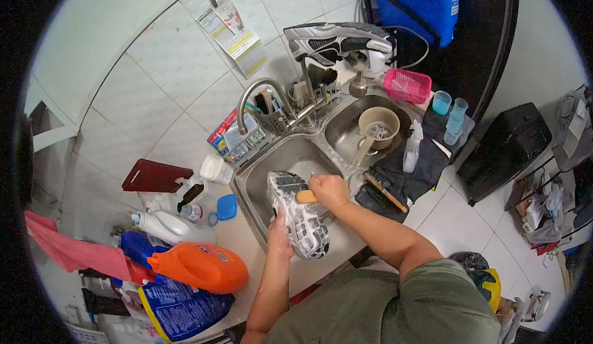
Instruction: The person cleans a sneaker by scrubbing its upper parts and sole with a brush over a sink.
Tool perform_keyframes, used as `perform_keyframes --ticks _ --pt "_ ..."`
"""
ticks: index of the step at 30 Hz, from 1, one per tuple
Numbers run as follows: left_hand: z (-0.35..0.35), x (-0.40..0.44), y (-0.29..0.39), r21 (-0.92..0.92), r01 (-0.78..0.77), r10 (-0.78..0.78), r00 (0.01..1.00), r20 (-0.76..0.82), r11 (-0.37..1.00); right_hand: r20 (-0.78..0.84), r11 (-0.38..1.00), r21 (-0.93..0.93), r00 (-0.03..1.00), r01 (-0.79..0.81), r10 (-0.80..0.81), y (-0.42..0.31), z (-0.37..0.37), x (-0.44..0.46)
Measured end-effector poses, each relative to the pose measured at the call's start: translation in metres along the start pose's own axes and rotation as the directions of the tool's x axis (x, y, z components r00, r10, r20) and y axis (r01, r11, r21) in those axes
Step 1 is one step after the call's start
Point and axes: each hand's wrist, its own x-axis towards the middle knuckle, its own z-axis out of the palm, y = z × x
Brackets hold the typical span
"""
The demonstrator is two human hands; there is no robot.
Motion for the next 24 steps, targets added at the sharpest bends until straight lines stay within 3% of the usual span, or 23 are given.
perform_keyframes --ticks 1,4,5,8,10,12,15,18,19,22,23,24 --pt "-0.006 0.010 -0.010 0.000 -0.036 0.036 0.999 0.010 0.999 -0.055 0.990 -0.067 0.991 0.122 -0.126 0.002 0.006 -0.003" --pt "-0.018 0.023 -0.018 0.126 -0.089 0.086 0.996 0.032 0.988 -0.057 0.965 -0.099 0.966 0.244 -0.250 -0.012 0.019 -0.027" --pt "-0.023 0.022 -0.019 0.082 -0.059 0.056 0.997 0.045 0.995 -0.115 0.971 0.118 0.975 0.206 -0.192 -0.006 0.014 -0.017" --pt "-0.017 0.021 -0.010 0.006 0.003 -0.003 0.997 0.081 1.000 0.010 0.988 -0.103 0.994 0.112 -0.112 0.017 0.014 0.001" --pt "-0.013 0.015 -0.004 0.070 0.057 -0.061 0.997 0.057 0.996 -0.053 0.883 -0.074 0.882 0.463 -0.468 -0.017 0.010 -0.025" --pt "-0.023 0.006 -0.002 0.141 0.168 -0.182 0.979 0.093 0.976 0.032 0.842 -0.109 0.848 0.529 -0.529 0.018 0.018 0.005" --pt "-0.029 0.009 -0.003 0.083 0.293 -0.304 0.930 0.206 0.952 -0.024 0.848 -0.165 0.858 0.503 -0.513 0.018 0.004 0.028" --pt "-0.032 0.006 -0.003 0.254 0.294 -0.339 0.927 0.160 0.922 0.258 0.635 -0.120 0.642 0.763 -0.722 -0.015 -0.013 0.008" --pt "-0.032 0.004 -0.004 0.281 0.256 -0.320 0.924 0.211 0.925 0.295 0.446 -0.341 0.544 0.828 -0.785 -0.005 -0.013 0.026" --pt "-0.023 0.000 -0.001 0.133 0.317 -0.341 0.912 0.229 0.939 0.241 0.649 -0.325 0.724 0.688 -0.646 -0.012 -0.007 0.024" --pt "-0.021 -0.006 0.006 0.208 0.273 -0.307 0.938 0.157 0.939 0.240 0.609 -0.128 0.621 0.783 -0.746 -0.022 -0.009 0.004" --pt "-0.025 -0.003 0.004 0.224 0.256 -0.297 0.939 0.174 0.941 0.232 0.613 -0.170 0.636 0.772 -0.736 -0.015 -0.005 0.011"
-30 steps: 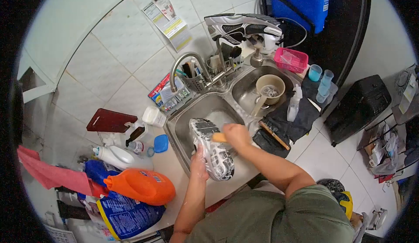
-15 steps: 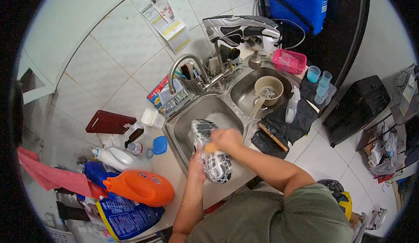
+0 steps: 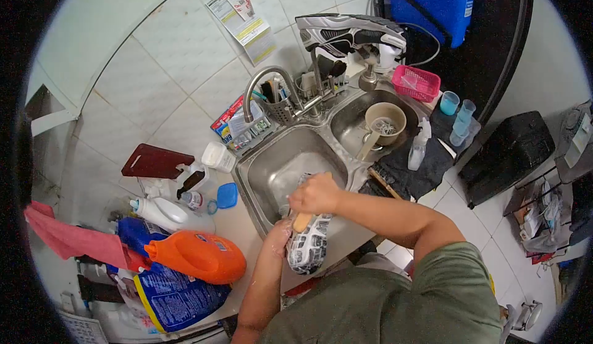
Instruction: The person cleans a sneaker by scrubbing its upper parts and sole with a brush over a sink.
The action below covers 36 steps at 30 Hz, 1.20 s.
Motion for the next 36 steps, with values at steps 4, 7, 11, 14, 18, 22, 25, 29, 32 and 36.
perform_keyframes --ticks 4,7,11,14,18,22,25,29,32,36 --pt "-0.011 0.006 -0.008 0.063 -0.002 0.002 1.000 -0.003 0.998 -0.070 0.987 -0.011 0.984 -0.162 0.161 0.011 0.000 0.004" --pt "-0.011 0.007 -0.008 0.079 -0.018 0.023 0.998 -0.059 0.997 0.082 0.994 0.035 0.992 -0.102 0.099 -0.017 -0.001 -0.012" --pt "-0.021 0.024 -0.014 -0.037 -0.151 0.147 0.984 -0.096 0.988 0.051 0.798 0.146 0.810 -0.585 0.585 -0.021 0.001 -0.004" --pt "-0.010 0.014 -0.015 -0.062 -0.322 0.312 0.941 -0.134 0.945 0.016 0.806 0.170 0.819 -0.567 0.574 -0.051 0.013 -0.019" --pt "0.001 0.019 -0.012 -0.018 -0.383 0.370 0.902 -0.222 0.924 -0.048 0.637 0.298 0.655 -0.711 0.754 -0.002 0.025 -0.026" --pt "0.004 0.010 -0.007 -0.083 -0.345 0.324 0.925 -0.197 0.935 -0.121 0.769 0.279 0.774 -0.574 0.622 -0.029 0.017 -0.021" --pt "-0.001 0.022 -0.009 -0.107 -0.461 0.443 0.883 -0.158 0.881 -0.113 0.737 0.313 0.747 -0.599 0.655 -0.016 0.011 -0.013" --pt "-0.010 0.021 -0.008 -0.071 -0.434 0.421 0.895 -0.146 0.898 -0.170 0.777 0.308 0.771 -0.549 0.613 -0.020 0.021 -0.017" --pt "-0.003 0.023 -0.011 -0.094 -0.446 0.426 0.887 -0.176 0.890 -0.185 0.796 0.283 0.784 -0.535 0.592 -0.007 0.014 -0.012" --pt "0.005 0.005 -0.006 -0.126 -0.423 0.397 0.898 -0.189 0.897 -0.123 0.769 0.350 0.787 -0.535 0.604 -0.002 0.020 -0.012"
